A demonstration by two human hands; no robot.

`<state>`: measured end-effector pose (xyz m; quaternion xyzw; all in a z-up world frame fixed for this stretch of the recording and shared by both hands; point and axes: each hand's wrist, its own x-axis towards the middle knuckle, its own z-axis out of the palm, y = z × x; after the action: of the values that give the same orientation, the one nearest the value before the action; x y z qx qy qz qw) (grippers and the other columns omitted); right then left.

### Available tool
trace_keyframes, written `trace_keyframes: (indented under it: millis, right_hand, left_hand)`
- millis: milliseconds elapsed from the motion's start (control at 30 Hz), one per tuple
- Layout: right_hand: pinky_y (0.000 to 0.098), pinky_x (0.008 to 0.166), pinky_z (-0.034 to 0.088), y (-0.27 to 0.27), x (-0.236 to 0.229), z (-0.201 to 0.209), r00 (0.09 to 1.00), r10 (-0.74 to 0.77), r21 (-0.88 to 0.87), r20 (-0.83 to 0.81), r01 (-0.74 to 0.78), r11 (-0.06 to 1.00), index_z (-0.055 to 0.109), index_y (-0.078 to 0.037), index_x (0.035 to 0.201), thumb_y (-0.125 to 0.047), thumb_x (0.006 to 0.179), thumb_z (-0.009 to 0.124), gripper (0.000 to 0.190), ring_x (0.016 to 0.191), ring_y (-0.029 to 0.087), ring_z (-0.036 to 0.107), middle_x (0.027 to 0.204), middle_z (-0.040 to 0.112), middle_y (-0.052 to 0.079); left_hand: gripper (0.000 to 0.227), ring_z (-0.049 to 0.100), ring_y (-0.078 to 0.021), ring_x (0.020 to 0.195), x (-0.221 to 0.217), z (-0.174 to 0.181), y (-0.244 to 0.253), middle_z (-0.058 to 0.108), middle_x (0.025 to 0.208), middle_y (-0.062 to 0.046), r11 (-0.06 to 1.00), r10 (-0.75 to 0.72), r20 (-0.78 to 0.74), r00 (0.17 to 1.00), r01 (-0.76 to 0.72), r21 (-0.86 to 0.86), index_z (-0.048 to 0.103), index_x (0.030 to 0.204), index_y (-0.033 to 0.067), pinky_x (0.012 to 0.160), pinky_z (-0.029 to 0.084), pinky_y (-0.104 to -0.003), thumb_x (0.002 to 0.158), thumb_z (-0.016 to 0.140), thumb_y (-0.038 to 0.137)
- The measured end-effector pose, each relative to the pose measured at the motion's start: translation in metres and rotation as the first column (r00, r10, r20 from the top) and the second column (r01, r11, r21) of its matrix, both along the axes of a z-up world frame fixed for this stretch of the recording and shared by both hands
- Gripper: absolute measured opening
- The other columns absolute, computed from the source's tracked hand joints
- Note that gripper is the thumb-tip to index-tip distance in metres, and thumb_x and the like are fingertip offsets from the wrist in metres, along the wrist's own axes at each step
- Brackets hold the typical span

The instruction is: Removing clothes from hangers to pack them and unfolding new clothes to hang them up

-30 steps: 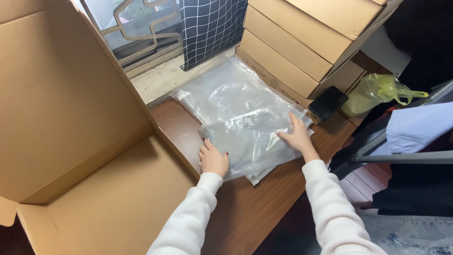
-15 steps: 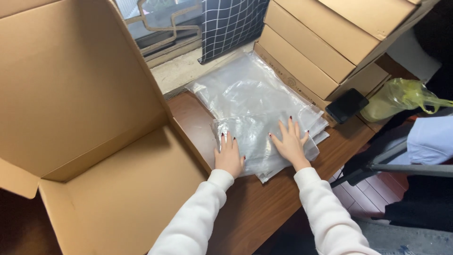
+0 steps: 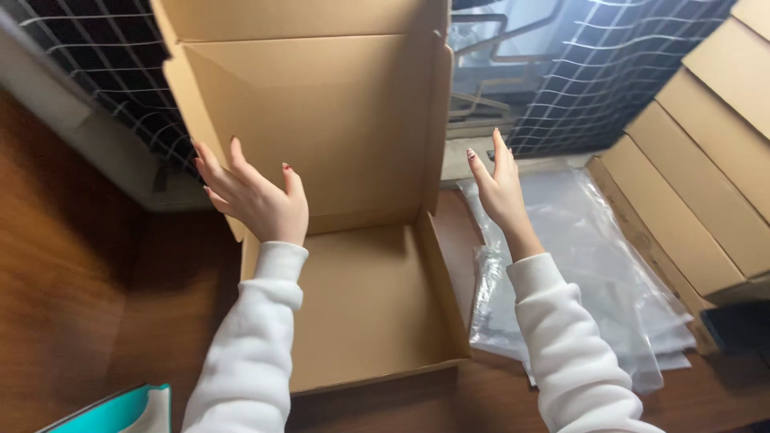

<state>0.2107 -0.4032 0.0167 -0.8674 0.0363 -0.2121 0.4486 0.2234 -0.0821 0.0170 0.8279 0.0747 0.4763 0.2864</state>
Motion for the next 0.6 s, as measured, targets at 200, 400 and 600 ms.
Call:
trace_keyframes:
  millis: [200, 400, 600]
  right_hand:
    - [0.0576, 0.106, 0.026, 0.106, -0.014, 0.064, 0.967, 0.233, 0.354, -0.106, -0.182, 0.917, 0.017, -0.009, 0.149, -0.039, 0.093, 0.057, 0.075, 0.133, 0.046, 0.029, 0.146, 0.027, 0.03]
    - [0.0539, 0.1, 0.038, 0.106, -0.004, 0.031, 0.978, 0.17, 0.332, -0.123, -0.121, 0.936, 0.018, -0.019, 0.149, -0.037, 0.091, 0.059, 0.074, 0.125, 0.044, 0.043, 0.14, 0.041, 0.024]
    - [0.0581, 0.097, 0.04, 0.102, -0.029, -0.021, 0.979, 0.173, 0.325, 0.106, -0.198, 0.925, 0.022, 0.001, 0.139, -0.011, 0.087, 0.063, 0.067, 0.125, 0.045, 0.042, 0.134, 0.043, 0.028]
  left_hand:
    - [0.096, 0.024, -0.0402, 0.139, 0.045, -0.043, 0.065, 0.011, 0.152, -0.019, 0.942, -0.01, -0.441, 0.897, -0.14, -0.306, 0.009, 0.149, 0.0069, 0.104, 0.023, -0.066, 0.08, 0.068, 0.039]
    - [0.065, 0.053, -0.0277, 0.119, 0.05, -0.078, 0.081, 0.053, 0.131, -0.006, 0.892, -0.247, -0.516, 0.821, -0.016, -0.451, 0.043, 0.131, 0.0166, 0.097, 0.042, -0.046, 0.081, 0.058, 0.056]
    - [0.057, 0.044, -0.0398, 0.126, -0.039, -0.035, 0.073, 0.049, 0.133, -0.022, 0.794, -0.442, -0.395, 0.806, 0.147, -0.59, 0.045, 0.127, 0.0034, 0.104, 0.036, -0.051, 0.085, 0.063, 0.038]
